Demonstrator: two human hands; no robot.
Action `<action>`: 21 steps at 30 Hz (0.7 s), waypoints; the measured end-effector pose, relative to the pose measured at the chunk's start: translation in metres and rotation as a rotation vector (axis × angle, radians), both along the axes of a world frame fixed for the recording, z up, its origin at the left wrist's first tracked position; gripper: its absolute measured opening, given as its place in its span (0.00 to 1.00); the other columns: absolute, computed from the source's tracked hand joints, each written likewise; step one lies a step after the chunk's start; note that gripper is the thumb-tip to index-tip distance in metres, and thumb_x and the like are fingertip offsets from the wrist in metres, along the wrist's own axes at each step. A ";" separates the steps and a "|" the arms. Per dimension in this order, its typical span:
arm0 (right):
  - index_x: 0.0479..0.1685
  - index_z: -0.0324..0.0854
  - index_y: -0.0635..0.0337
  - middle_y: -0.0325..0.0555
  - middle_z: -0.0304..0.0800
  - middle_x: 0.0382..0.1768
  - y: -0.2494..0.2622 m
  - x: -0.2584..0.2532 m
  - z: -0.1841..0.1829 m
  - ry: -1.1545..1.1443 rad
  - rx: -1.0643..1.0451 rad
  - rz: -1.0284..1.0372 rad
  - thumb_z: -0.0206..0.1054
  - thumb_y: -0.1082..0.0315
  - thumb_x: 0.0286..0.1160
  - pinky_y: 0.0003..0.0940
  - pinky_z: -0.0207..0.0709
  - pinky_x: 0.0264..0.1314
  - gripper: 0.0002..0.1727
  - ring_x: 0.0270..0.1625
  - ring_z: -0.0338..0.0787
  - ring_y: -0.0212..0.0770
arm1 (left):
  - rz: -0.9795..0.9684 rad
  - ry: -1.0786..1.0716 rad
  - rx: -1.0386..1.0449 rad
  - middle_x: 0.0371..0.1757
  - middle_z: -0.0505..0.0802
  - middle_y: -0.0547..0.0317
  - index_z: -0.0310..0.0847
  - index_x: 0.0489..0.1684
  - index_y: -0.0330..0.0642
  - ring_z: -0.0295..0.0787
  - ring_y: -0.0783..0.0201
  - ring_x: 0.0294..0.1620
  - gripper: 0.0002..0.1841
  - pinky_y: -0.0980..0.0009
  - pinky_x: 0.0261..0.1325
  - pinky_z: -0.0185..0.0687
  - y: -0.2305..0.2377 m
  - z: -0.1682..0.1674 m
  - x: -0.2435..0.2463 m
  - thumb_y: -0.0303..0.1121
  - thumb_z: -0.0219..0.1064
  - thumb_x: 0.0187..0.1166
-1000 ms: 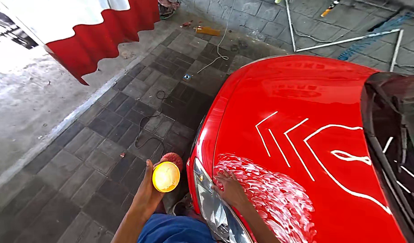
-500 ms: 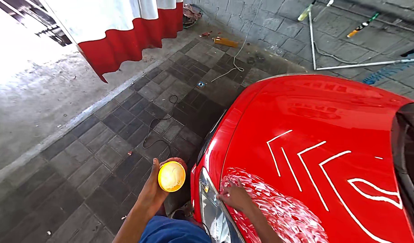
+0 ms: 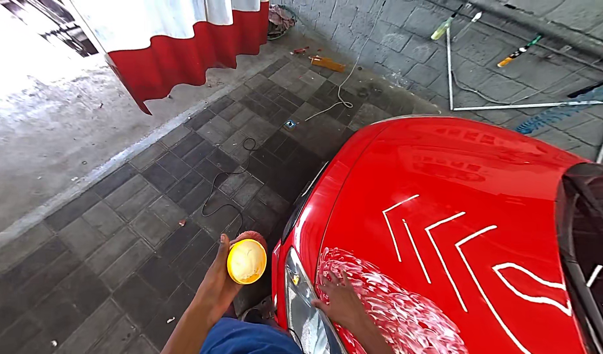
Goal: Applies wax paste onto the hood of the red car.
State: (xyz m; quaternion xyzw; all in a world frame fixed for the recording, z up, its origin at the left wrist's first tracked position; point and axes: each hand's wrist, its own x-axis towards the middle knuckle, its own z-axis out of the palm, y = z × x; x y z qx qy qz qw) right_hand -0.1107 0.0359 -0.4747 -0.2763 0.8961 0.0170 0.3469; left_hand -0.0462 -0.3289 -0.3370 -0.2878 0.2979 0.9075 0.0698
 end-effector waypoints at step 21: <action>0.72 0.86 0.38 0.34 0.66 0.90 0.044 0.034 0.037 -0.141 0.011 -0.013 0.45 0.21 0.76 0.74 0.18 0.91 0.42 0.97 0.42 0.55 | -0.111 -0.028 -0.007 0.74 0.86 0.40 0.69 0.83 0.44 0.86 0.46 0.72 0.41 0.50 0.70 0.87 0.012 0.000 -0.028 0.69 0.41 0.87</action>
